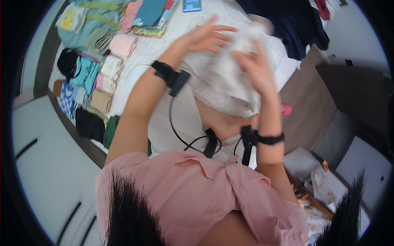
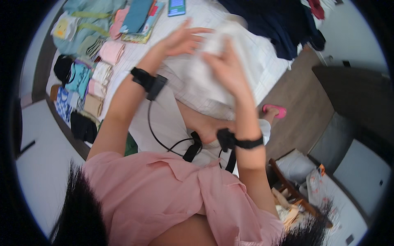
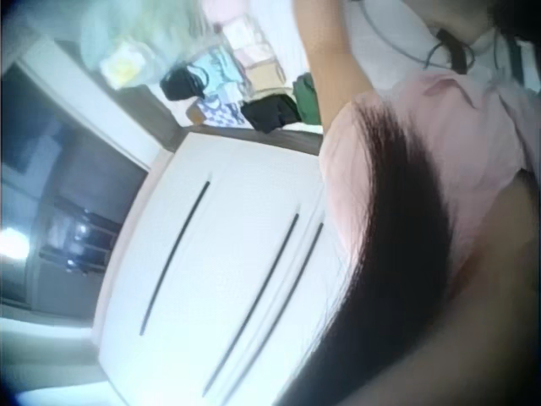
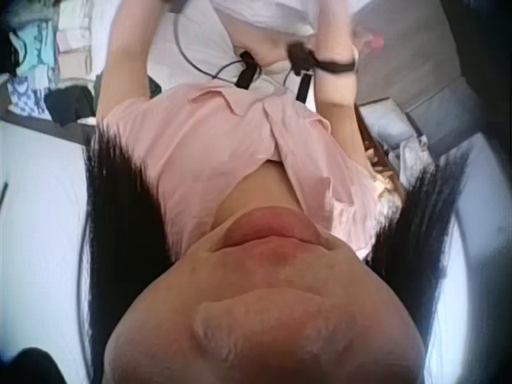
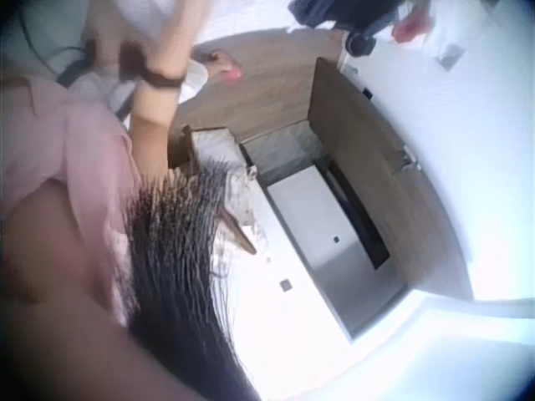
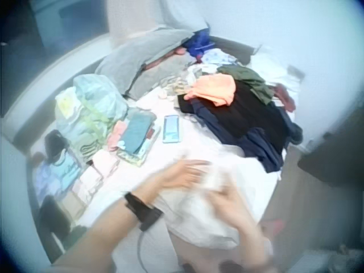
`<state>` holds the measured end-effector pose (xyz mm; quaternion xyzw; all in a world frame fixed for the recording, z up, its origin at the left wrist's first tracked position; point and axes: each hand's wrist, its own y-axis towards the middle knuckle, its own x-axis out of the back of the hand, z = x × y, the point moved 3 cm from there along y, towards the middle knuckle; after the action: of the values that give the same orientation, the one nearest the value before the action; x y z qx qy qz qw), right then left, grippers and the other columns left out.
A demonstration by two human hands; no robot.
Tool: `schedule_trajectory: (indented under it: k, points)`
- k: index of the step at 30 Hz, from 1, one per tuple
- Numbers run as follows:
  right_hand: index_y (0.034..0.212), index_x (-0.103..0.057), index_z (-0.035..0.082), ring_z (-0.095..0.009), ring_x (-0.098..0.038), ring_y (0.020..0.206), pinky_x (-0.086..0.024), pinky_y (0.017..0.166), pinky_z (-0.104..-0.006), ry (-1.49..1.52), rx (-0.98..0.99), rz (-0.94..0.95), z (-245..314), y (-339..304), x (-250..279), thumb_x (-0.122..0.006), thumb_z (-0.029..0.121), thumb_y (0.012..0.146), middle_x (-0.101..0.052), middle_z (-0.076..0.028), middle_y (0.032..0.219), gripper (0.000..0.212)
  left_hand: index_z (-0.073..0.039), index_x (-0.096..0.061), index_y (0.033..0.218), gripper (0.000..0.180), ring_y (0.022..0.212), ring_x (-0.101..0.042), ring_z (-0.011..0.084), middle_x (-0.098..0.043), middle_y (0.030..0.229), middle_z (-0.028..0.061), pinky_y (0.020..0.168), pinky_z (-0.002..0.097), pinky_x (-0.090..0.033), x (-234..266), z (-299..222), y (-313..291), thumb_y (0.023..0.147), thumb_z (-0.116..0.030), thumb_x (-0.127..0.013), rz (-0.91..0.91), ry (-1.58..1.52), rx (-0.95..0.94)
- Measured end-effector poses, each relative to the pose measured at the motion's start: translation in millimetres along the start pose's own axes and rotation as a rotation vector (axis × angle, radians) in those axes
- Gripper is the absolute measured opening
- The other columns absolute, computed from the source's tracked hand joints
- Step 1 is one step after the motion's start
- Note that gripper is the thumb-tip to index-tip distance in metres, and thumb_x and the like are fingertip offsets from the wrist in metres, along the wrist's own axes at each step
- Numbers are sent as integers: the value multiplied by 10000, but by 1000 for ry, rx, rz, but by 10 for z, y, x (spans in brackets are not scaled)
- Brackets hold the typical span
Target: Folding various items of clothing and organizing them on a bed.
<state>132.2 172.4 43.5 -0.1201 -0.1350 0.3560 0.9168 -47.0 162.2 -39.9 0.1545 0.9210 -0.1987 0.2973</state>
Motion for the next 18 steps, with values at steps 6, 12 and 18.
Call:
schedule_trajectory:
  k: [6, 12, 18]
  points:
    - [1212, -457, 70, -179, -601, 707, -480, 653, -281, -314, 65, -31, -756, 301, -181, -608, 180, 765, -624, -111, 890, 484, -16, -383, 1267, 548, 1028, -528, 230, -497, 1199, 131, 872, 328, -430, 764, 179, -252, 845, -332, -534, -674, 443, 121]
    - [1023, -580, 71, -122, -539, 573, -454, 562, -260, -505, 112, -361, -1595, 665, 1377, -559, 22, 689, -612, -71, 900, 339, 15, -416, 1216, 495, 984, -542, 208, -530, 1131, 142, 806, 313, -462, 983, 215, 16, 752, -37, -580, -512, 565, 63]
    - [959, -563, 60, -81, -474, 543, -405, 487, -221, -520, -211, 98, -1484, 879, 1429, -632, 33, 685, -556, 0, 864, 285, 15, -416, 1227, 474, 957, -553, 206, -550, 1106, 130, 806, 308, -460, 1089, 189, -109, 784, -69, -564, -596, 528, -49]
